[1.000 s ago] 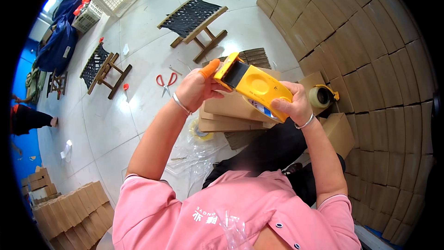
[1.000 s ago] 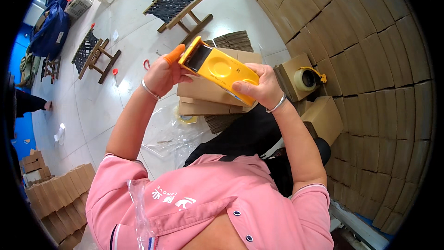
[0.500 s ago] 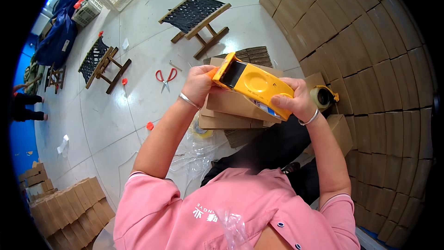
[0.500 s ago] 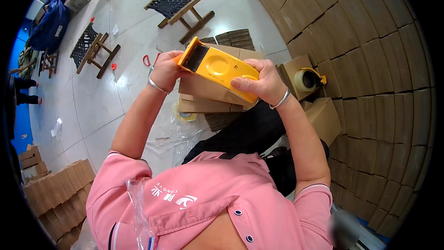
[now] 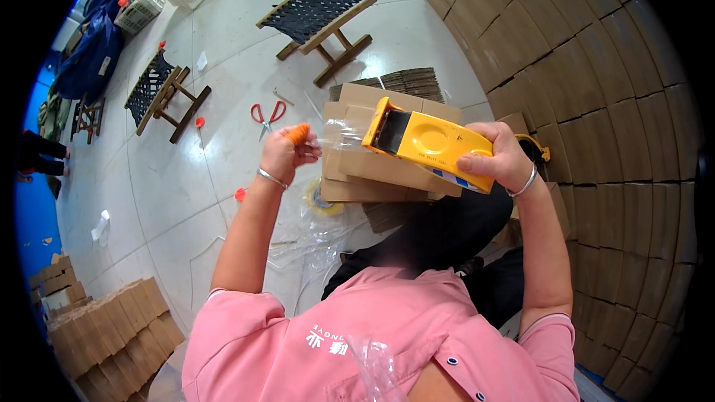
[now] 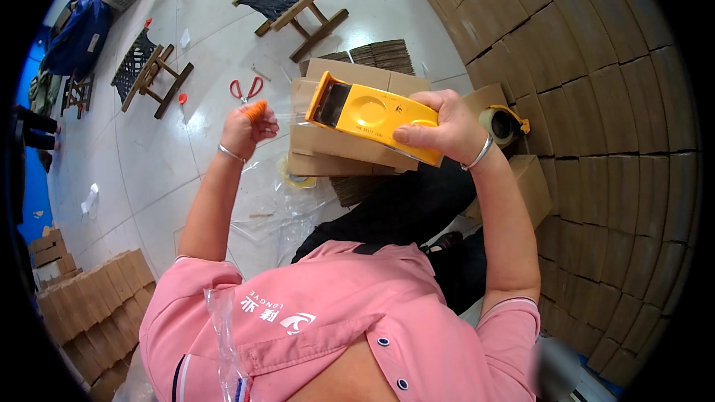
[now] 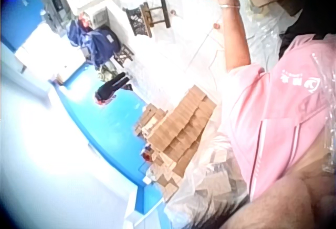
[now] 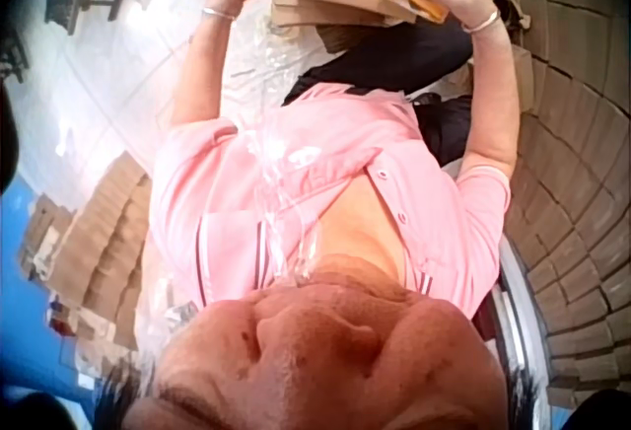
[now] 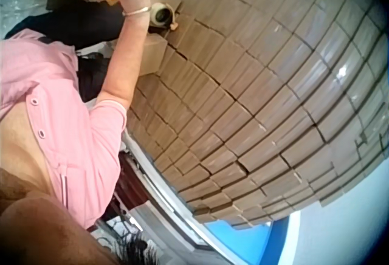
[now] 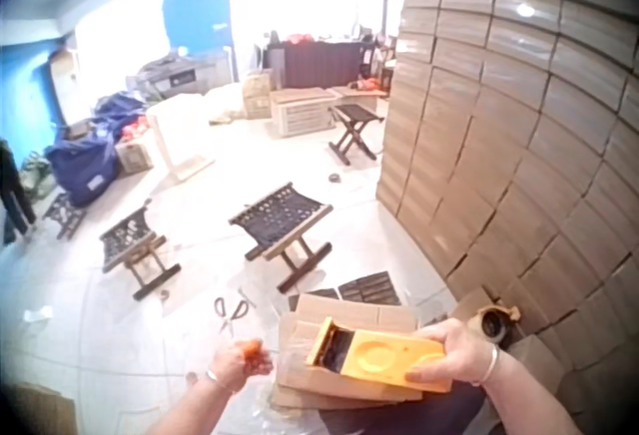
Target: The person assembles flat cardboard boxes by folding the flaps and sealing them with a handheld tape dispenser. After sealing each box, the person stacks the finished boxes onto a growing pile against the wall.
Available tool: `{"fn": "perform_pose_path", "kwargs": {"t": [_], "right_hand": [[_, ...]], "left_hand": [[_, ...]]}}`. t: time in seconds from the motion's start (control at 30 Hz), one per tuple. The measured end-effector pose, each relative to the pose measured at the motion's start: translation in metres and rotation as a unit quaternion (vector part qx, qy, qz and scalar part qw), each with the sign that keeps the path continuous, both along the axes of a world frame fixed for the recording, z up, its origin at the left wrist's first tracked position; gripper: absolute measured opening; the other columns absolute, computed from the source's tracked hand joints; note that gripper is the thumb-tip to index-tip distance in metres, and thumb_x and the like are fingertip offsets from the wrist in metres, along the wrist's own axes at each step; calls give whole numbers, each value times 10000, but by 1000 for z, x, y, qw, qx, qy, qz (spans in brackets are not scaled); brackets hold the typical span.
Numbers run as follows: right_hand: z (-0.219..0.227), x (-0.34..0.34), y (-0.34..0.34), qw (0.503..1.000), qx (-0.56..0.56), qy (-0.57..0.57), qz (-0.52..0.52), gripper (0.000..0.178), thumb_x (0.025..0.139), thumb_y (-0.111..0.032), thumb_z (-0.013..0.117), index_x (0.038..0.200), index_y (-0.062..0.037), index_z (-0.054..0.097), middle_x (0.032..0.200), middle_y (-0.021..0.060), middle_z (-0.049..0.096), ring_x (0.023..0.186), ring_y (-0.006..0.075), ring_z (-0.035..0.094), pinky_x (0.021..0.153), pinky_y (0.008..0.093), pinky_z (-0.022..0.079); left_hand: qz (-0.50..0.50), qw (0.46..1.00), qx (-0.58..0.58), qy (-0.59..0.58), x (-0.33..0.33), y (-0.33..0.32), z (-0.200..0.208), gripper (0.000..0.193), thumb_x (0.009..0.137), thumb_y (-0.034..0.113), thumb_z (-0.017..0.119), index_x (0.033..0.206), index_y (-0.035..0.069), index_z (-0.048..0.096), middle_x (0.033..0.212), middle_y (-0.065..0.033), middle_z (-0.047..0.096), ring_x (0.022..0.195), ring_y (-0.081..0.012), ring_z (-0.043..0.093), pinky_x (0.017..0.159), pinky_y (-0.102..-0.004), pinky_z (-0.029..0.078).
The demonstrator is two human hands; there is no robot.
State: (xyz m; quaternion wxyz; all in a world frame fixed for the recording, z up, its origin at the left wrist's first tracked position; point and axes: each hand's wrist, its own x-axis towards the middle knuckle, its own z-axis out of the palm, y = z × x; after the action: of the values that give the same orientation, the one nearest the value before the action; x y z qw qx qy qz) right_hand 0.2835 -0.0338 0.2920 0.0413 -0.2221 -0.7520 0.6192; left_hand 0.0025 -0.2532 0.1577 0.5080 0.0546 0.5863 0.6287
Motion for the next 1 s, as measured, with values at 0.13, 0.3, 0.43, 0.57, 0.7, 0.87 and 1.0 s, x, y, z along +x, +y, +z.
{"fn": "perform_pose_path", "kwargs": {"t": [0.13,0.3,0.43,0.57,0.7,0.87,1.0], "right_hand": [[0,-6,-2,1000,23,-3,8,371,696,-303,767,813,30,654,706,19,595,638,86,527,591,230,423],[3,-11,-7,999,31,0,8,399,697,-337,770,807,29,657,689,32,593,623,96,525,586,237,423],[-2,-7,-3,998,54,-7,16,439,696,-371,779,829,33,671,679,41,601,623,106,549,580,237,441],[0,-11,5,998,47,-14,26,468,688,-383,784,850,43,678,697,61,629,637,121,579,595,249,468],[4,-17,3,995,80,-34,50,513,680,-418,782,879,46,688,739,79,659,671,131,606,628,254,488],[17,-14,26,987,47,-108,108,488,683,-379,786,887,47,663,780,60,658,677,102,588,624,242,478],[29,31,70,979,26,-163,123,485,663,-391,784,869,31,664,756,40,648,661,101,590,602,252,484]], "left_hand": [[-3,1000,9,-25,29,5,-54,226,935,269,566,881,53,599,721,-74,629,602,-181,638,513,-293,513],[-87,966,-229,83,34,15,-70,227,957,247,512,868,43,556,707,-38,596,518,-137,575,406,-316,447],[29,909,47,412,23,-6,-30,217,892,103,607,1084,3,582,997,-164,641,930,-224,645,775,-275,488],[-288,666,77,684,59,23,75,1104,582,505,819,1427,14,306,1476,-229,287,1393,-391,219,1083,-510,252],[-352,580,-11,735,64,48,59,1236,460,593,838,1439,64,299,1475,-182,282,1398,-394,180,1101,-573,160],[-377,490,-21,785,68,64,57,1140,501,557,827,1397,31,359,1407,-183,366,1351,-395,256,1127,-478,189],[-350,515,-32,782,73,62,58,1159,504,523,832,1398,-17,329,1394,-200,371,1333,-409,274,1117,-458,240]]}}
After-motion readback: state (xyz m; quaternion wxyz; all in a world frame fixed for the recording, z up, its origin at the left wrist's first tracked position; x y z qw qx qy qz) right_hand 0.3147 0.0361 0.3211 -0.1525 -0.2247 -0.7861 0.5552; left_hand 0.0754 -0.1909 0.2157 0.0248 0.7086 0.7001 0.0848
